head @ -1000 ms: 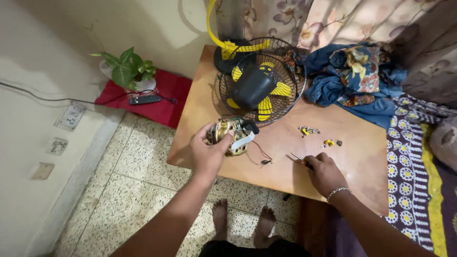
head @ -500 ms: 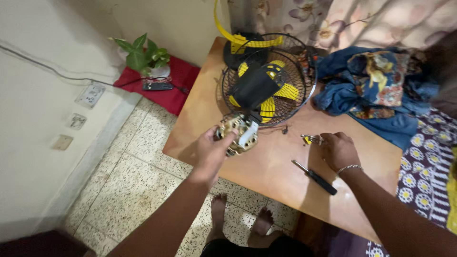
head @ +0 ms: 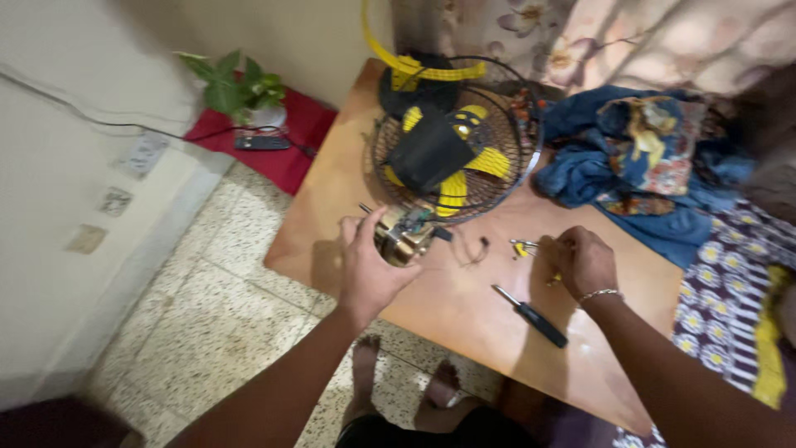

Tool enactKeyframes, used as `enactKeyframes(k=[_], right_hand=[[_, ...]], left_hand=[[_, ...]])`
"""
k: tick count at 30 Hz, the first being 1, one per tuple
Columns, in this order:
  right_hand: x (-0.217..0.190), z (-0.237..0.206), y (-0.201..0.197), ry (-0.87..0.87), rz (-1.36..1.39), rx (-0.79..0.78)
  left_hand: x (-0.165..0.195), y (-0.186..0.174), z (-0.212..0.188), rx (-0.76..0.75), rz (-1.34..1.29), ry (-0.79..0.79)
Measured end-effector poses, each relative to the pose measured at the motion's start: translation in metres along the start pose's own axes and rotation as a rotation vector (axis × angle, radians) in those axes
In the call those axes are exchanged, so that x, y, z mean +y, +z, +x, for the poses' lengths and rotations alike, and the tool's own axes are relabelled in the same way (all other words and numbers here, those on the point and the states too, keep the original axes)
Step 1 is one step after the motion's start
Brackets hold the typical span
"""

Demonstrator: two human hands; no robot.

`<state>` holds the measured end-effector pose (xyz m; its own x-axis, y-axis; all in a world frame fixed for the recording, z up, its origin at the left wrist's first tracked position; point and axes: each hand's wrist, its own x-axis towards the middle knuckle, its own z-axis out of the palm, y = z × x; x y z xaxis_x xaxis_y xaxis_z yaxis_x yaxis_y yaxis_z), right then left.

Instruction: The person services an electric fan on a small wooden table. They handle the fan motor assembly, unscrew and remove its housing with a screwdriver, sort small screws and parts on the table, and work on the motor by hand, repositioning the unit repeatedly while loosening and adjusting its components.

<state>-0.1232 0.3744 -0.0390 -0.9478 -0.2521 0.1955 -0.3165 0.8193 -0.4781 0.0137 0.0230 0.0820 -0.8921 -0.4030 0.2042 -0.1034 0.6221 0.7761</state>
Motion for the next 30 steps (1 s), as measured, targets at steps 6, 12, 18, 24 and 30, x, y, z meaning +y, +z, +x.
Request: enactKeyframes(k=[6,12,18,24,30], right_hand=[[-0.031,-0.018,-0.019,0.184,0.072,-0.008],[-0.076,-0.045,-0.029,0.234,0.219,-0.016],[-0.098,-0.055,-0.034,0.287,0.208,-0.079],[-0.116,-0.046,-0.025,0.375,0.295,-0.023],[-0.157,-0.029,-0.016,0.475,0.682,-0.029]], left_hand=[[-0.030,0.029,0.002,0.036,-0.060,0.064],[-0.061,0.048,-0.013,0.051,-0.092,-0.011],[-0.079,0.046,-0.023,-0.006,-0.027,-0.052],[-0.080,0.038,-0.019,-0.029,-0.073,-0.004],[-0.070,0.023,-0.022,-0.119,-0.034,-0.052]])
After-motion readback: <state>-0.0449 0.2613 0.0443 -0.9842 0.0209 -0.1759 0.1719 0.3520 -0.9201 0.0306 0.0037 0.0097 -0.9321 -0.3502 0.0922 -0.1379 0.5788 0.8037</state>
